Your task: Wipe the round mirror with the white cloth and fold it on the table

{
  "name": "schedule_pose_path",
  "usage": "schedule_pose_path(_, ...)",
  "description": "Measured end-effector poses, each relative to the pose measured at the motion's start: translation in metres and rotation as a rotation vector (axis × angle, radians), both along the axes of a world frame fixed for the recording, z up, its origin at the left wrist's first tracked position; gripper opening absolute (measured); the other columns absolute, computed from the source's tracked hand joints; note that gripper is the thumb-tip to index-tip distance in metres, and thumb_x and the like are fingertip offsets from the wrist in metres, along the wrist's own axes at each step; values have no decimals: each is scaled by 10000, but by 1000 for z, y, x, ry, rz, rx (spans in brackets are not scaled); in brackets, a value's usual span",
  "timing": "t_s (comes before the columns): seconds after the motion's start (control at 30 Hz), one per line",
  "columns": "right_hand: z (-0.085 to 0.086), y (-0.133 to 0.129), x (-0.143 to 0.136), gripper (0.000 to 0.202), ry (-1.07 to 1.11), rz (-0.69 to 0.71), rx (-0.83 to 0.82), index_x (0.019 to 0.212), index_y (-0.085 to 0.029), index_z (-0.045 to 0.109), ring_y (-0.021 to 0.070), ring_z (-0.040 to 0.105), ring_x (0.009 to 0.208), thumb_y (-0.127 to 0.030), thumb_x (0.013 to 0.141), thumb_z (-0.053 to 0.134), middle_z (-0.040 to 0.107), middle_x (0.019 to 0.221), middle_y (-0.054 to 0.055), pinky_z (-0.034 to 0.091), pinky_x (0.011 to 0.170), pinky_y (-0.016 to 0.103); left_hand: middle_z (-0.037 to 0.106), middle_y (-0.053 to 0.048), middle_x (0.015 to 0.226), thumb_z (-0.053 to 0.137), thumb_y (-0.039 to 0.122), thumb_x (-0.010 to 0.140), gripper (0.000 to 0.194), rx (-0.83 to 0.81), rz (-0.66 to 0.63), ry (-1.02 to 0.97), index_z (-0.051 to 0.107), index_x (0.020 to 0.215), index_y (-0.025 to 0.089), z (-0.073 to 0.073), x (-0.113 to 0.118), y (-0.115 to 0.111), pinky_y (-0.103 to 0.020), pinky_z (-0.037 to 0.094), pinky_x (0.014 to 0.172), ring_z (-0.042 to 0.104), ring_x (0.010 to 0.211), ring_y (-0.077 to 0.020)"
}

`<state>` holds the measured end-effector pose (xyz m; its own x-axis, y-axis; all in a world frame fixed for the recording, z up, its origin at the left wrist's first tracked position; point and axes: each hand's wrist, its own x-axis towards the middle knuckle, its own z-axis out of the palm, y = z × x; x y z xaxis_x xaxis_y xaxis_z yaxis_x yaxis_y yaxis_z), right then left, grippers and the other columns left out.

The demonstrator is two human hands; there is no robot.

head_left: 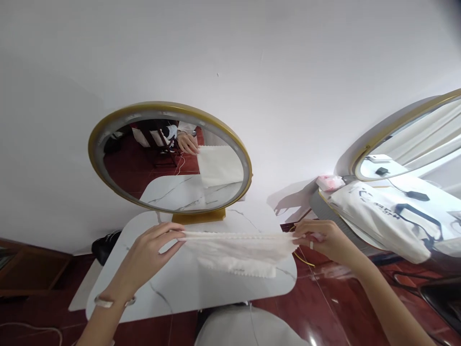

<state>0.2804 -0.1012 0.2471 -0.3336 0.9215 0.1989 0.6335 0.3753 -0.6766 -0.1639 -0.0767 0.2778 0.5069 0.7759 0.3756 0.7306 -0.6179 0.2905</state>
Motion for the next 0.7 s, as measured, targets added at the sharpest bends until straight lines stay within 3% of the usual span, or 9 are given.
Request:
schedule_pose_path(0.17,18,4,13,242,58,-4,-128,895,-234,743,200,684,872,-420,890,589,734,935,60,552,720,294,732,-1,991,533,452,911,267,-217,42,-42,734,874,279,-6,11,10,-265,555,777,689,865,-183)
schedule_pose_path(0.3,22,24,20,261,-50,-119,-88,875,-215,737,215,693,815,-404,877,558,748,900,56,553,744,336,737,-19,988,520,507,899,340,-369,21,-109,743,857,255,-7,30,32,-238,561,688,685,853,-180)
schedule_pose_path(0.43,30,37,28,256,-119,-197,3,877,-231,740,223,696,828,-386,850,538,752,903,38,552,746,336,734,-31,996,507,492,905,351,-400,-26,-171,739,871,231,3,44,46,-216,557,615,678,802,-159)
schedule_pose_path(0.53,37,27,38,241,-154,-273,111,888,-254,728,210,692,823,-411,861,546,746,904,23,554,742,322,734,-13,971,502,464,924,316,-277,-34,-202,724,895,242,10,45,35,-240,572,698,680,809,-153)
schedule_pose_path(0.63,37,-1,48,235,-210,-326,183,941,-281,694,212,696,818,-466,864,571,737,918,19,568,755,333,732,15,937,540,446,917,258,-179,9,-172,680,1039,268,10,42,5,-251,571,751,691,815,-152)
schedule_pose_path(0.7,30,-27,51,222,-220,-315,184,978,-301,672,220,701,854,-471,866,582,728,982,30,581,760,330,729,20,925,540,416,924,243,-204,-4,-119,660,1090,287,6,41,-20,-244,567,752,695,815,-154)
